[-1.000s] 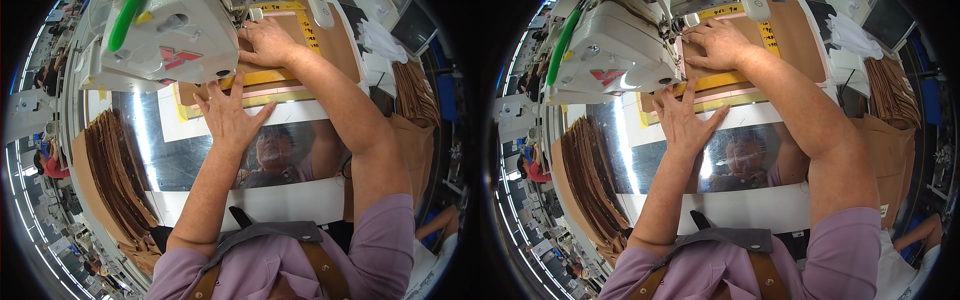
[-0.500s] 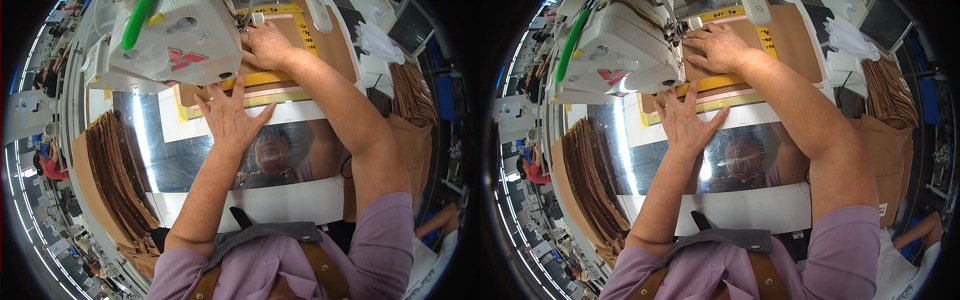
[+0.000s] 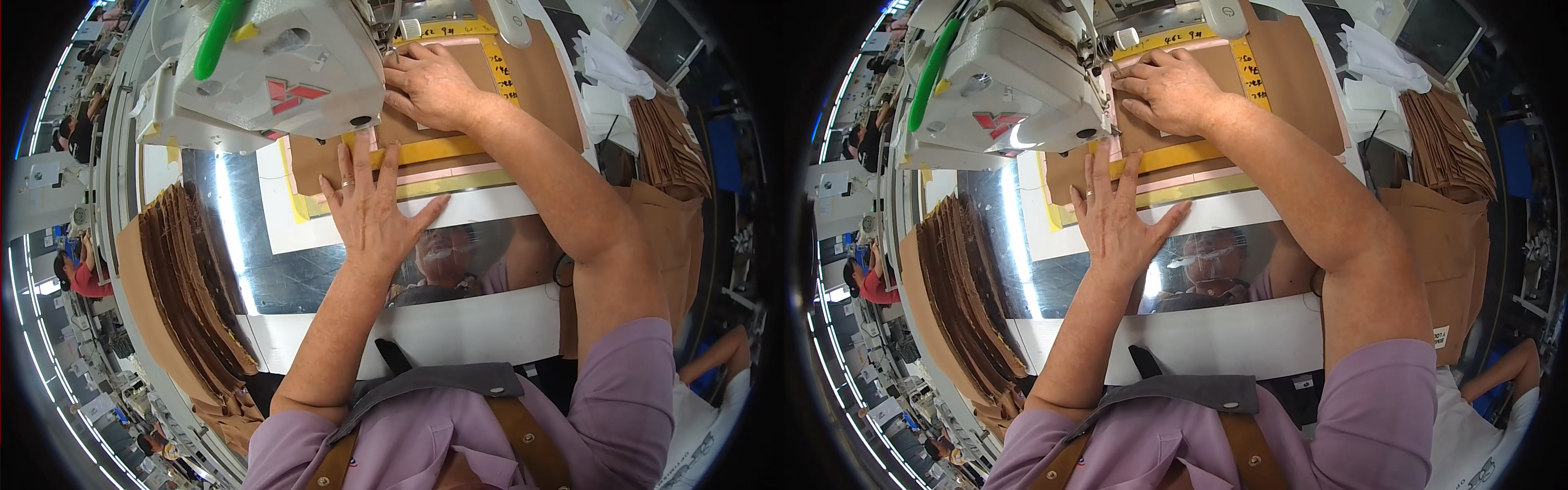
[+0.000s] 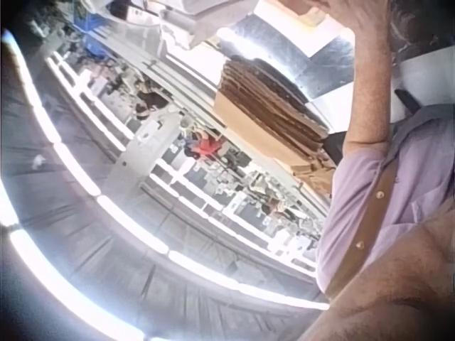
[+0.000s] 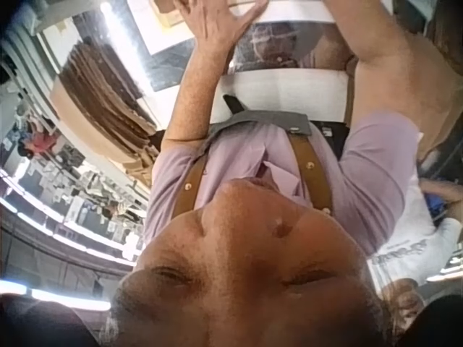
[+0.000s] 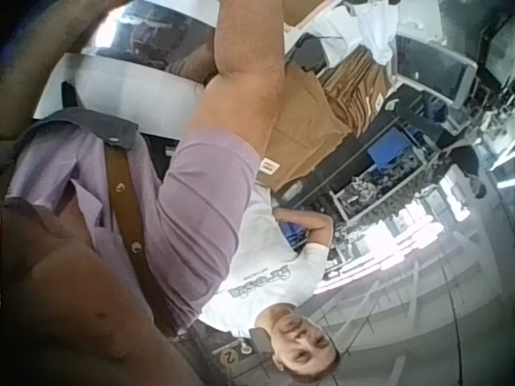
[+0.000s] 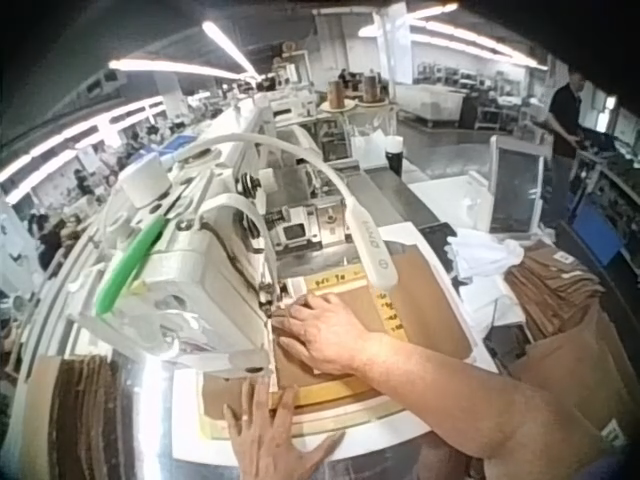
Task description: Operating an automated industrial sewing machine to attach brand labels to leather pieces.
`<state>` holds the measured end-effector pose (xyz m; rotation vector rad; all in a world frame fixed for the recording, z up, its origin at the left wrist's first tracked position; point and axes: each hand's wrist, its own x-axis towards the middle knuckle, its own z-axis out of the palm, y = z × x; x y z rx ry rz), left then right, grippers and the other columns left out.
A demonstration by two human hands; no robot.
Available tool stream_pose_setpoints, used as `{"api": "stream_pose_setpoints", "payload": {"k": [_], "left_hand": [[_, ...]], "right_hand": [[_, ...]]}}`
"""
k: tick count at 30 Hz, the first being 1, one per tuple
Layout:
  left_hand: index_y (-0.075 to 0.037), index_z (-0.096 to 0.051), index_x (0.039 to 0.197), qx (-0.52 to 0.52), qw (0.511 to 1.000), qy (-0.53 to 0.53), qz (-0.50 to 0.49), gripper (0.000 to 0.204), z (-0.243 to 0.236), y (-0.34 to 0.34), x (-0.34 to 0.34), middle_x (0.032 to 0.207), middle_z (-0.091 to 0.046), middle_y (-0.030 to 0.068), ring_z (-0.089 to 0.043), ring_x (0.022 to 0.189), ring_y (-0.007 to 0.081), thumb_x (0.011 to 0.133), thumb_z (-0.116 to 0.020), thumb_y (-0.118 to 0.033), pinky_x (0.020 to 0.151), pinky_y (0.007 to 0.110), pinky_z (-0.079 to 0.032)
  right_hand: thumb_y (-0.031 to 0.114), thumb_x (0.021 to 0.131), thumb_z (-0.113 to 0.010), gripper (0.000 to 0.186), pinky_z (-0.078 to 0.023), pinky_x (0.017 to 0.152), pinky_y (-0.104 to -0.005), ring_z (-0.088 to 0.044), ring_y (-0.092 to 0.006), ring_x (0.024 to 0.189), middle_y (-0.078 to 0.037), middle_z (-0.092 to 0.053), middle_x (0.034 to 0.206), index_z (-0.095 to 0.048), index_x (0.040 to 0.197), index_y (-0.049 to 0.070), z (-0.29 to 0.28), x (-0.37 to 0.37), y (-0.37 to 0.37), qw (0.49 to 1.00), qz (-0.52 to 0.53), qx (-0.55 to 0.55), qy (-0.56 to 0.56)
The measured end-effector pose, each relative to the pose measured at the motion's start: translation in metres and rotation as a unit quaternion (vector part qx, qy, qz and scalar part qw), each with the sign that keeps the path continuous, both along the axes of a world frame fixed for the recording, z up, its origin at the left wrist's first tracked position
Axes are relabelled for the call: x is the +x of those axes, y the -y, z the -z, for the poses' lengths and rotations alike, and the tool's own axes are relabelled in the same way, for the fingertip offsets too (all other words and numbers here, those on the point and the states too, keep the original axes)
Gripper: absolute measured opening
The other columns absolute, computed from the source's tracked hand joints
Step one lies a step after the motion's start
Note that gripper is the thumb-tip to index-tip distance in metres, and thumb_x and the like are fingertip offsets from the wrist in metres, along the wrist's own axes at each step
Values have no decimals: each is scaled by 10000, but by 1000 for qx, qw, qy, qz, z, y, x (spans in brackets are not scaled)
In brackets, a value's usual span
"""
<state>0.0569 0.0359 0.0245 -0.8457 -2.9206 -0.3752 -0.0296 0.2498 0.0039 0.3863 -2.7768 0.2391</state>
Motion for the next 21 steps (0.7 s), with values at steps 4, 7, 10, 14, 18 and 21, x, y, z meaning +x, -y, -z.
{"api": "stream_pose_setpoints", "payload": {"k": [4,7,10,14,18,21], "left_hand": [[-108,-527,1504,-36,998,-23,47,982,0,9,4,1580,-465,114,-300,1561,355,806,-682,-782,1188,776,-107],[-99,-517,1517,-55,995,-26,75,1002,-5,14,7,1560,-509,99,-326,1560,310,822,-634,-812,1208,750,-23],[-98,-498,1539,-56,994,-17,90,1012,-5,21,14,1555,-516,109,-348,1553,283,833,-621,-814,1227,700,13],[-102,-463,1572,-63,993,-8,101,1032,-5,28,24,1561,-509,122,-368,1545,266,839,-618,-811,1246,626,4],[-102,-451,1582,-68,992,-9,108,1039,-8,32,33,1568,-503,124,-383,1538,264,839,-625,-806,1244,615,-15],[-102,-445,1587,-64,992,0,108,1045,-7,36,40,1578,-496,127,-394,1533,259,835,-637,-801,1240,604,-37]], "right_hand": [[396,1066,-512,392,-384,1118,-441,-560,-207,1273,-2,-696,1293,-668,1383,226,-1,10,1,1000,-16,-9,-5],[385,1056,-521,384,-387,1114,-439,-557,-209,1280,-5,-696,1294,-677,1352,197,1,16,0,999,-29,-14,-7],[349,1038,-580,390,-398,1105,-439,-544,-247,1282,-47,-689,1305,-666,1334,112,0,26,4,999,-28,-24,-16],[371,1018,-575,382,-406,1102,-426,-555,-219,1285,-19,-698,1282,-679,1303,139,1,35,5,999,-36,-30,-10],[322,995,-633,391,-429,1108,-429,-553,-233,1295,-37,-662,1344,-668,1331,126,-1,42,8,995,-59,-73,14],[301,989,-653,415,-434,1126,-428,-552,-247,1305,-47,-632,1397,-658,1358,110,-2,52,13,994,-61,-86,31]]}}
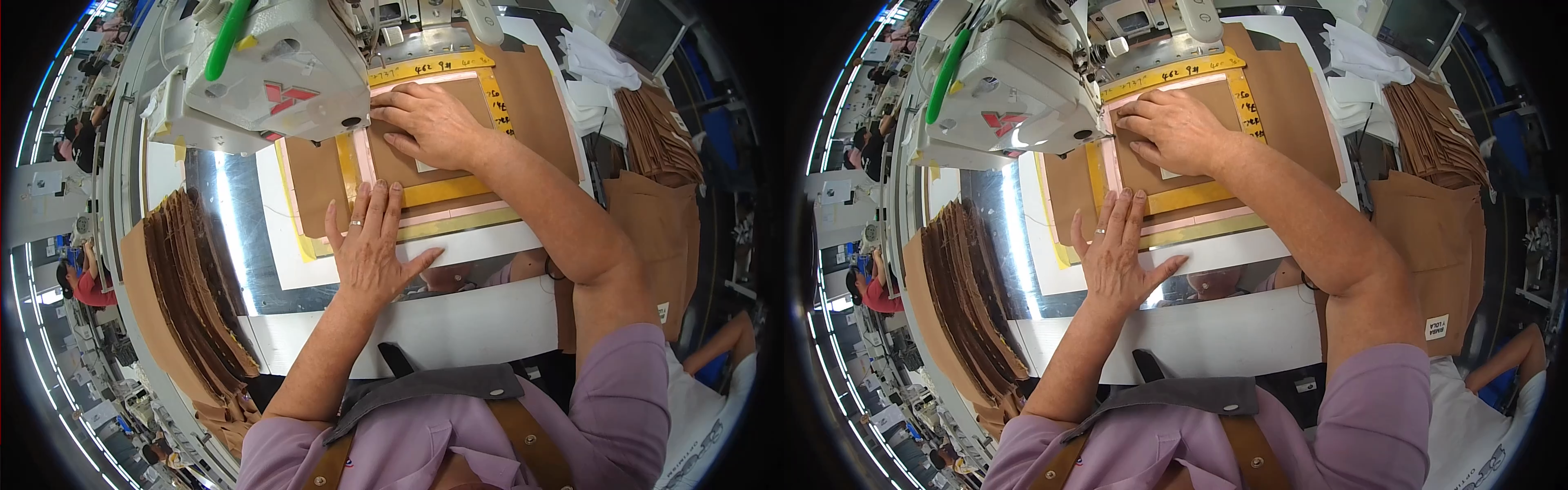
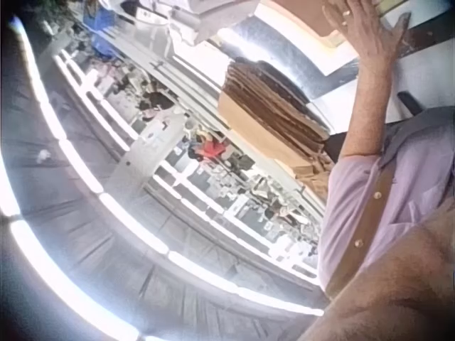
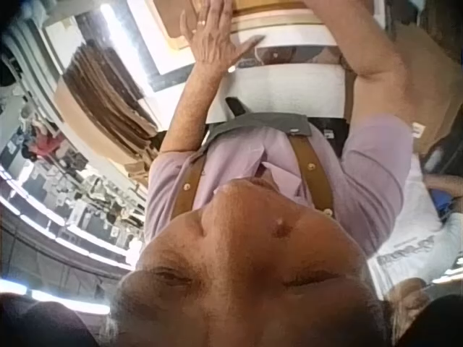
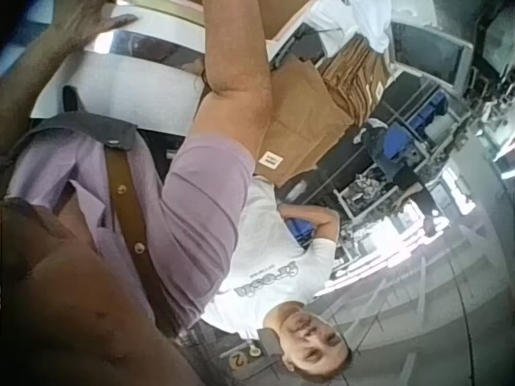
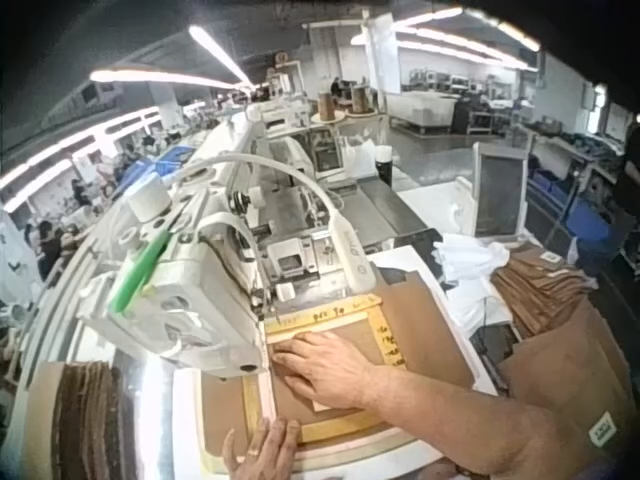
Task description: Operating an automated industrial sewing machine to attach brand labels to leather pieces.
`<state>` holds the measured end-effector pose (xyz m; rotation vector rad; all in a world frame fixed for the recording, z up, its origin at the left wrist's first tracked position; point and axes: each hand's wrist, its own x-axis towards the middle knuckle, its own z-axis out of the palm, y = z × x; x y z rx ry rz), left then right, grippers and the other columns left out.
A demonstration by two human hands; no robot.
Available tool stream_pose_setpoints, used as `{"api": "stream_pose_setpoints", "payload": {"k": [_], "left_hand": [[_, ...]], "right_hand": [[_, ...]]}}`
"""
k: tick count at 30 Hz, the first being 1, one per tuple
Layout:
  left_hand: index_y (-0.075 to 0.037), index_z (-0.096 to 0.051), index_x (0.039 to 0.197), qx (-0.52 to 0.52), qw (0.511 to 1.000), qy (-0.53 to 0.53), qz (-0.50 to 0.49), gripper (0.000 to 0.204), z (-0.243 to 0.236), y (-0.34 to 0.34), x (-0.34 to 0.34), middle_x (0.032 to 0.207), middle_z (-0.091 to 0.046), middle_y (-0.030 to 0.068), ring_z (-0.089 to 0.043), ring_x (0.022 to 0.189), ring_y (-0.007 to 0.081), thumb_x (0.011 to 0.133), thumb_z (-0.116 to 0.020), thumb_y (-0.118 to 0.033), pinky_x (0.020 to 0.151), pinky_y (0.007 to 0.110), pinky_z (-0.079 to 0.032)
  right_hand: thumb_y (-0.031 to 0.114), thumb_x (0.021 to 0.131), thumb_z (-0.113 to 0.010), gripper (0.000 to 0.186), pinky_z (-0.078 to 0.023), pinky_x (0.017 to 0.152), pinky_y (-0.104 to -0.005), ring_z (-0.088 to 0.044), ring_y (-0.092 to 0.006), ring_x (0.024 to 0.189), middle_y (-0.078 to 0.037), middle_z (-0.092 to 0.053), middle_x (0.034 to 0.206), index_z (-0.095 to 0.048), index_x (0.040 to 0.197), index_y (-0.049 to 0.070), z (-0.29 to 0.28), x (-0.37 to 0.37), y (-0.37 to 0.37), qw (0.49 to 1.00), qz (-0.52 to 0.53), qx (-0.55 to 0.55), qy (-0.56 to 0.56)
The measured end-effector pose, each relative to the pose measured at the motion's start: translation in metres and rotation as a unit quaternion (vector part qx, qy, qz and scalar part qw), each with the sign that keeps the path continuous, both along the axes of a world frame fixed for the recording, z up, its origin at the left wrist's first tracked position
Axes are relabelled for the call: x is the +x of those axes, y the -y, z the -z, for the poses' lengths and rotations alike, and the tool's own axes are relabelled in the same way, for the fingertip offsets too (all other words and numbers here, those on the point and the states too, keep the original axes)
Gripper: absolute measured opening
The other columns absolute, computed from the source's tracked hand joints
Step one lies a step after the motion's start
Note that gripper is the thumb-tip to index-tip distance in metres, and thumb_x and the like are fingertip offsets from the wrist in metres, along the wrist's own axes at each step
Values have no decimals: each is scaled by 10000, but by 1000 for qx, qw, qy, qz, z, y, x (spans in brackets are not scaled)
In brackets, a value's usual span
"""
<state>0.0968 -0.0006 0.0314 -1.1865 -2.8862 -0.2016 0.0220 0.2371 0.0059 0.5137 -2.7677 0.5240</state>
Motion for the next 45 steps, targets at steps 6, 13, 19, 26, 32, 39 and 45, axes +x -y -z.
{"api": "stream_pose_setpoints", "payload": {"k": [6,13,19,26,32,39,45], "left_hand": [[-102,-442,1591,-13,1000,-2,6,1057,-1,7,15,1586,-491,128,-411,1524,254,830,-634,-811,1237,591,-46],[-101,-463,1578,-30,999,-18,11,1006,-4,16,31,1573,-511,123,-426,1514,245,860,-611,-790,1227,558,-69],[-126,-550,1508,-15,1000,-14,21,799,-15,20,29,1521,-562,97,-504,1446,234,918,-632,-659,1187,546,-163],[-56,-636,1290,123,990,-10,64,444,-21,-16,-44,1391,-626,121,-582,1317,290,884,-765,-181,1123,519,-356],[-14,-576,1389,159,984,7,75,526,4,-29,-79,1456,-581,175,-546,1356,325,917,-725,-193,1155,505,-372],[-33,-583,1438,62,995,-37,66,587,6,-33,-76,1529,-514,178,-528,1391,311,973,-662,-382,1183,566,-320],[-96,-595,1456,56,995,-49,67,588,5,-30,-74,1517,-515,182,-542,1387,303,977,-643,-434,1179,611,-295]], "right_hand": [[315,982,-659,445,-419,1151,-424,-550,-255,1318,-58,-622,1421,-652,1378,112,-3,17,5,1000,-6,-3,-10],[345,966,-661,481,-415,1124,-402,-540,-207,1319,-18,-651,1391,-646,1387,112,-3,32,15,999,-9,0,-31],[312,973,-657,500,-387,1172,-441,-523,-256,1353,-61,-598,1467,-613,1423,99,-8,42,19,1000,-8,-4,-1],[354,946,-701,547,-384,1172,-458,-514,-275,1368,-106,-591,1463,-611,1421,98,-10,56,21,999,16,-23,-21],[453,982,-677,590,-332,1210,-566,-445,-465,1418,-230,-539,1476,-605,1460,114,-22,90,26,979,186,75,38],[601,1025,-540,676,-241,1252,-584,-364,-476,1498,-220,-466,1579,-554,1512,134,-28,88,11,963,216,105,119],[616,1022,-530,725,-217,1266,-566,-356,-455,1510,-246,-462,1564,-529,1527,96,-26,108,7,971,199,104,79]]}}
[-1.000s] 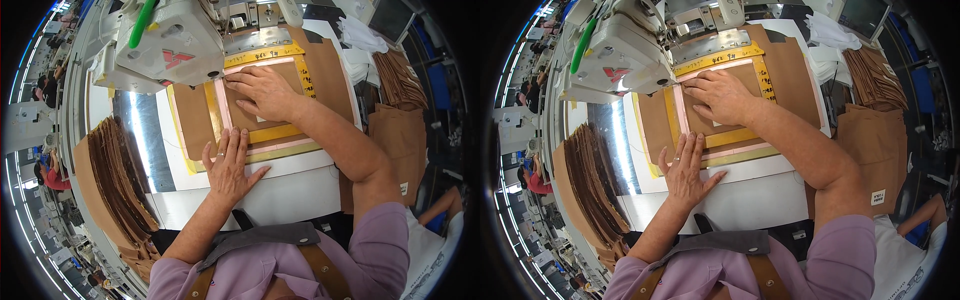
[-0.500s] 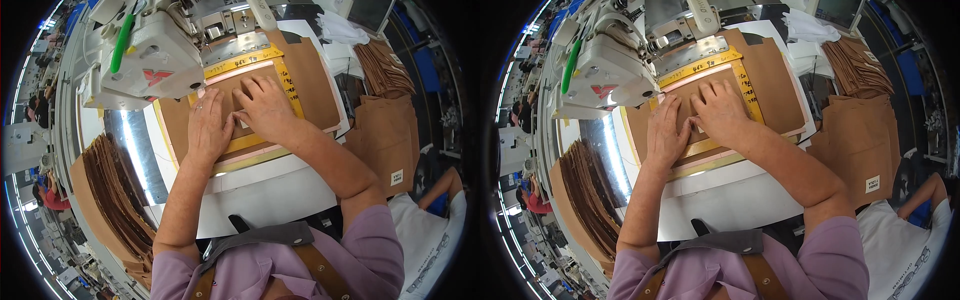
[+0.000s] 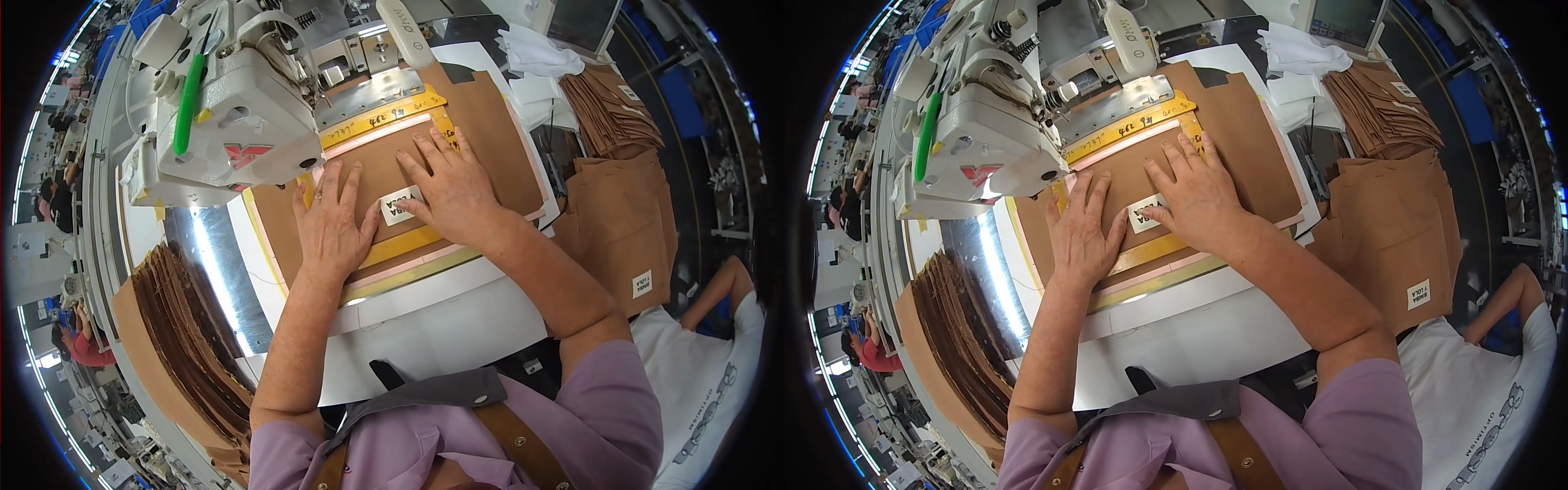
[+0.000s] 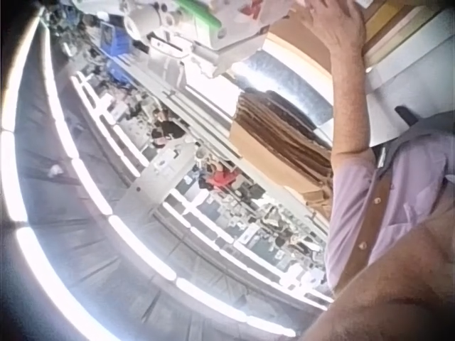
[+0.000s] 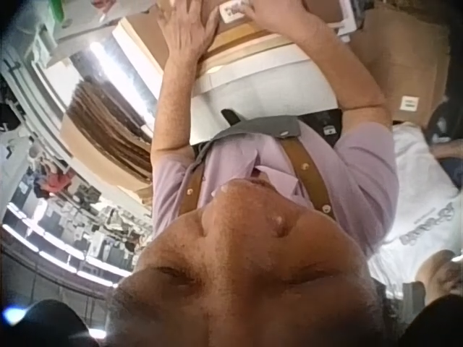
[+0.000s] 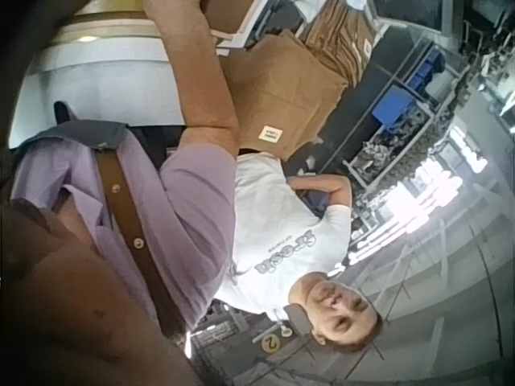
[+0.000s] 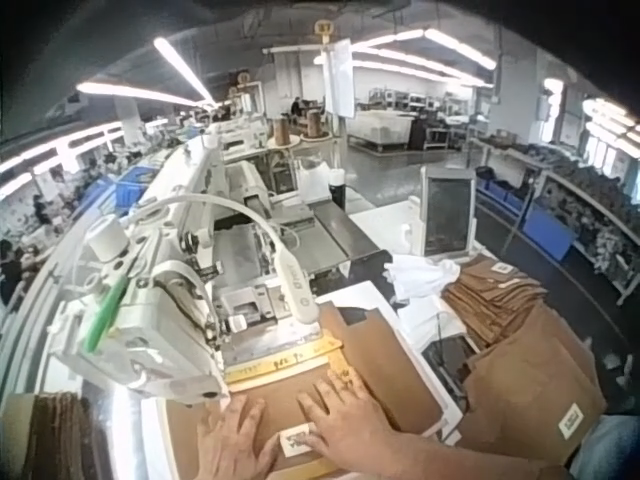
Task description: Operating an automated industrial sewing machine to attach brand labels to leather pieces.
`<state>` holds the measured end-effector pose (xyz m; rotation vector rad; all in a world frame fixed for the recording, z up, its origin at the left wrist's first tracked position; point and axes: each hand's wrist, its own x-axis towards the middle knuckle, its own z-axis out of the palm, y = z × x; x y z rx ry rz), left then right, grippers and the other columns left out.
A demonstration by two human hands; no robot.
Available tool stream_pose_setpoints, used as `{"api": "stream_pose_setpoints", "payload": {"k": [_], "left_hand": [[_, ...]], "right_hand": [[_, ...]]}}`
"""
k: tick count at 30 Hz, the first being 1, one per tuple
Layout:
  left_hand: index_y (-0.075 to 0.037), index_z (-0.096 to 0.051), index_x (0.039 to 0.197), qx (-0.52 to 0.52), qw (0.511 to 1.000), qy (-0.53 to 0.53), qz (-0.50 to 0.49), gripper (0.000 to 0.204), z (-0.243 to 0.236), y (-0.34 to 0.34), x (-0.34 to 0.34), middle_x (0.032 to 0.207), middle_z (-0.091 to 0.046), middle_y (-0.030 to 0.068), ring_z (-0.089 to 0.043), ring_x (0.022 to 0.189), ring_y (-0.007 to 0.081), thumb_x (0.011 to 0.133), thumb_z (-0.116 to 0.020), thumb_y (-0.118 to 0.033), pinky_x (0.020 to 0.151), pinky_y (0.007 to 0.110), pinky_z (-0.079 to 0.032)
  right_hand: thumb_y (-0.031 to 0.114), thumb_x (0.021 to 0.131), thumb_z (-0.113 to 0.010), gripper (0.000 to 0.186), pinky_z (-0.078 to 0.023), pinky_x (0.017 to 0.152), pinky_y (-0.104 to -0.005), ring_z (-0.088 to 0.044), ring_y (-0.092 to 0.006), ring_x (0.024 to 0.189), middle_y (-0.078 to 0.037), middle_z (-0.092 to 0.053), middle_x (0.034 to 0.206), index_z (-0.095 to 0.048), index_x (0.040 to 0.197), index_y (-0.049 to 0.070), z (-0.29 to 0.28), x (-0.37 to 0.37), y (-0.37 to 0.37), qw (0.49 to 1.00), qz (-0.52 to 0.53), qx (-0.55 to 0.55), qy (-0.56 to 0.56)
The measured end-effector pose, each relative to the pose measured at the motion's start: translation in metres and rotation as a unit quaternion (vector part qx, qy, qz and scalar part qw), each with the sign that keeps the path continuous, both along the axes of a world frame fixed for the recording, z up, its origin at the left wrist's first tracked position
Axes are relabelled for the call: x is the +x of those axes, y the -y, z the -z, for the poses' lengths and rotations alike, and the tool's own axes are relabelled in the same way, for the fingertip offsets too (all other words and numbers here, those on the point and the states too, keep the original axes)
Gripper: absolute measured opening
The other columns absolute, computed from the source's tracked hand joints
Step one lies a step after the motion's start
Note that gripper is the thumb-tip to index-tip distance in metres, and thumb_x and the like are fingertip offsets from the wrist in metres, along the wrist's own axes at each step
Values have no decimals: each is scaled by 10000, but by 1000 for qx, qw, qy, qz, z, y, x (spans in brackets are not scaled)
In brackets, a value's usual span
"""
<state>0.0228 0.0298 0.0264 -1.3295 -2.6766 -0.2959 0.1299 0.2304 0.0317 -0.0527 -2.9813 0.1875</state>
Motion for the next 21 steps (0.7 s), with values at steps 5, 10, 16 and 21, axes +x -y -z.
{"api": "stream_pose_setpoints", "payload": {"k": [5,10,16,21], "left_hand": [[-159,-604,1463,-26,1000,11,2,561,-8,-3,2,1492,-528,187,-520,1408,320,983,-630,-449,1172,616,-298],[-149,-613,1461,-43,999,-15,15,553,-9,-3,0,1452,-543,178,-593,1313,308,1007,-597,-465,1157,595,-308],[-147,-618,1459,-50,999,2,14,558,-12,-3,0,1440,-550,174,-558,1352,297,1013,-581,-480,1136,586,-324],[-149,-613,1454,-63,998,-6,15,561,-13,-3,-2,1404,-551,154,-530,1361,281,1009,-576,-488,1120,599,-329]], "right_hand": [[592,1034,-521,687,-217,1258,-568,-387,-436,1490,-265,-486,1524,-557,1513,101,0,-17,6,996,28,72,33],[609,1021,-533,678,-252,1233,-577,-426,-378,1470,-233,-526,1479,-581,1492,123,2,-16,-6,998,7,68,11],[609,1014,-545,659,-309,1192,-627,-451,-332,1455,-189,-541,1466,-567,1502,166,1,-16,-7,998,12,68,8],[598,1020,-545,656,-314,1188,-644,-450,-333,1457,-190,-533,1476,-555,1511,163,1,-17,-7,997,16,70,3]]}}
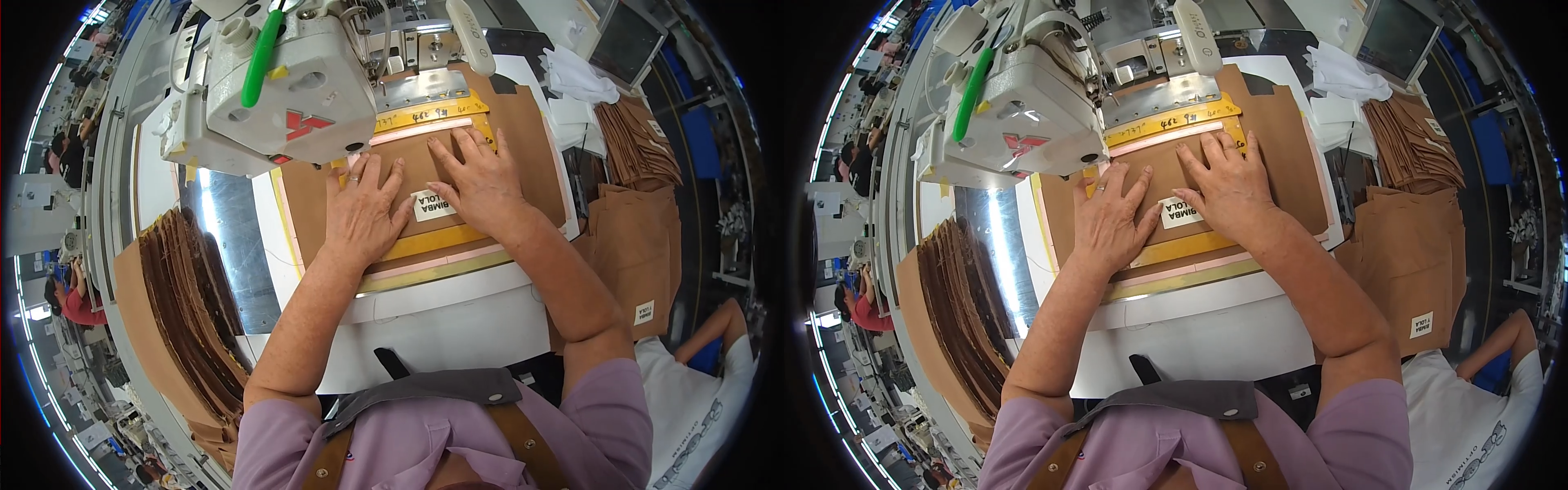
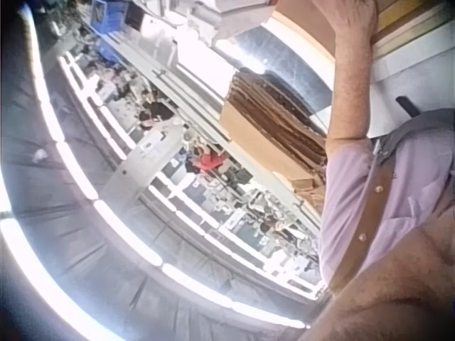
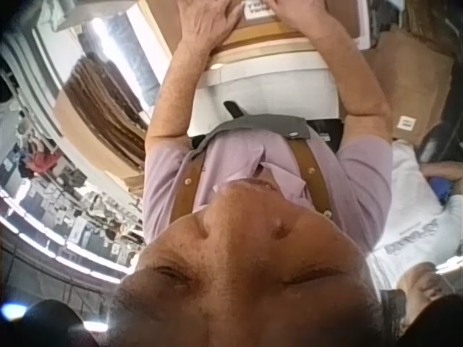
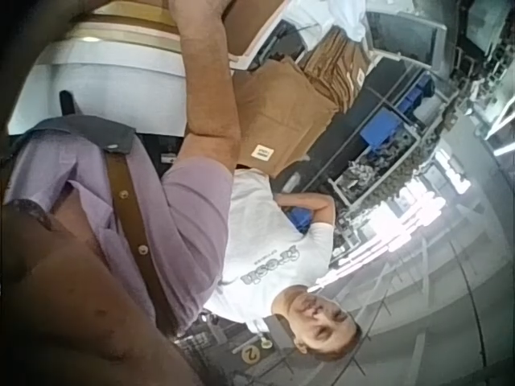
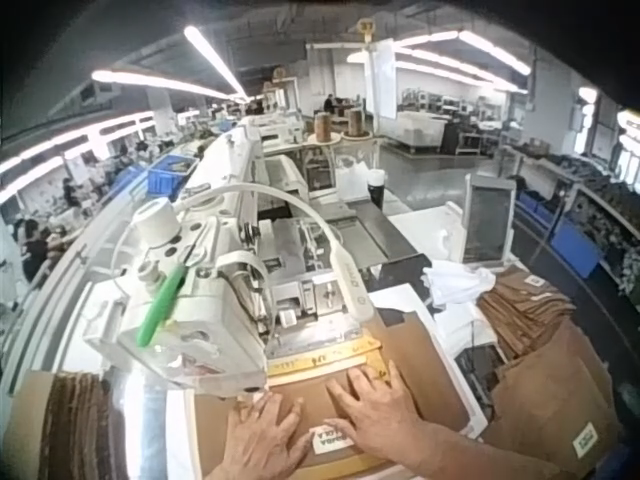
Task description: Operating an automated industrial sewing machine to attach brand labels to leather pieces.
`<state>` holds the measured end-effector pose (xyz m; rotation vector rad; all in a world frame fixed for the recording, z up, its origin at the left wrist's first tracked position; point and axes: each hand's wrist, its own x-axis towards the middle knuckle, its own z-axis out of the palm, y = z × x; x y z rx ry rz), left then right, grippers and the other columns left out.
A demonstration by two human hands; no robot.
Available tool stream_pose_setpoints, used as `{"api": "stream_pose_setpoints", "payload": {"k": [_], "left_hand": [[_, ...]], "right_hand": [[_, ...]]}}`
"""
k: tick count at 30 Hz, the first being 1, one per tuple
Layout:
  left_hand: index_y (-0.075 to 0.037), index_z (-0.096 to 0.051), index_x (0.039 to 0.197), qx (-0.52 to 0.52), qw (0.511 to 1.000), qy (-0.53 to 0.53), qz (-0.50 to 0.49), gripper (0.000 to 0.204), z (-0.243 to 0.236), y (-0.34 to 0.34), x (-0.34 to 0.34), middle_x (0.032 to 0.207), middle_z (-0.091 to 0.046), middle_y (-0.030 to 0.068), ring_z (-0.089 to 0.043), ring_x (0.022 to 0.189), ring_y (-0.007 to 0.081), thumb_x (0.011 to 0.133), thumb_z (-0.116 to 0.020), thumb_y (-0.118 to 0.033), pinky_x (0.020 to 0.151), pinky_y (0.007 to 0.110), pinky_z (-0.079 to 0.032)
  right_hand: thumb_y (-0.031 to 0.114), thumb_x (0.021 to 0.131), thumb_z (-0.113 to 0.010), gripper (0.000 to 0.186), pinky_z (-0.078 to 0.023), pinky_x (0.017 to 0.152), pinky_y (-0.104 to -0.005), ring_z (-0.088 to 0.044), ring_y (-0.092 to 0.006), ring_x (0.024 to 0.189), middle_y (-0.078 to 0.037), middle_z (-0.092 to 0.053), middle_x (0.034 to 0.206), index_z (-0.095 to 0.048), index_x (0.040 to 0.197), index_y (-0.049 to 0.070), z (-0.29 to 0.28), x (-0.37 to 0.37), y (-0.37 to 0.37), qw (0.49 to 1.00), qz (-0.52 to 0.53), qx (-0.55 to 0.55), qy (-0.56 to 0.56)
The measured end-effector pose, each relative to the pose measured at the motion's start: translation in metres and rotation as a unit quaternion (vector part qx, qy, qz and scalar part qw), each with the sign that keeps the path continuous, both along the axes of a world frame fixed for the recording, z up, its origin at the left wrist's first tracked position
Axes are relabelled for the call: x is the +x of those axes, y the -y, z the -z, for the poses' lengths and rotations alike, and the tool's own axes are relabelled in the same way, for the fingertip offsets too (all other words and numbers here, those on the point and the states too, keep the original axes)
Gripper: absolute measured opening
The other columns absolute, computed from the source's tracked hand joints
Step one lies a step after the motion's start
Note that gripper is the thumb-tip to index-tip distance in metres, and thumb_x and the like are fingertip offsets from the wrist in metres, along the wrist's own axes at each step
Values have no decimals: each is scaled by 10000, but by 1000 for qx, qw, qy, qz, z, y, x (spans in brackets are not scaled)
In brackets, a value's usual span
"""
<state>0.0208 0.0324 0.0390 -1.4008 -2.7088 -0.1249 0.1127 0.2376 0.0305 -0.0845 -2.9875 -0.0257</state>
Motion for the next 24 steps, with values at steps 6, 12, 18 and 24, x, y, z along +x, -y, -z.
{"api": "stream_pose_setpoints", "payload": {"k": [6,12,18,24], "left_hand": [[-168,-629,1449,-6,1000,-2,-2,548,-5,5,-3,1438,-550,157,-589,1307,266,1016,-575,-499,1138,612,-291],[-175,-634,1445,-6,1000,2,0,546,-2,10,-7,1433,-551,150,-624,1249,267,1005,-596,-496,1125,579,-316],[-182,-641,1440,4,1000,19,-1,546,-4,24,-11,1463,-527,162,-644,1194,266,995,-609,-497,1121,539,-325],[-210,-593,1486,-26,1000,9,-11,558,-3,38,-19,1535,-474,175,-631,1236,271,1007,-586,-497,1141,526,-304]], "right_hand": [[592,1031,-528,660,-312,1187,-653,-444,-341,1450,-185,-527,1457,-533,1532,163,-5,-3,4,1000,-6,-5,20],[588,1029,-532,660,-325,1179,-653,-449,-339,1432,-186,-520,1442,-536,1530,159,1,-4,8,1000,-10,-11,-2],[566,976,-627,661,-377,1164,-598,-478,-318,1414,-156,-557,1380,-572,1486,149,-2,-8,17,1000,-12,-19,-21],[604,996,-576,677,-344,1174,-639,-474,-319,1394,-151,-538,1398,-574,1491,142,2,-13,25,999,-33,-25,-23]]}}
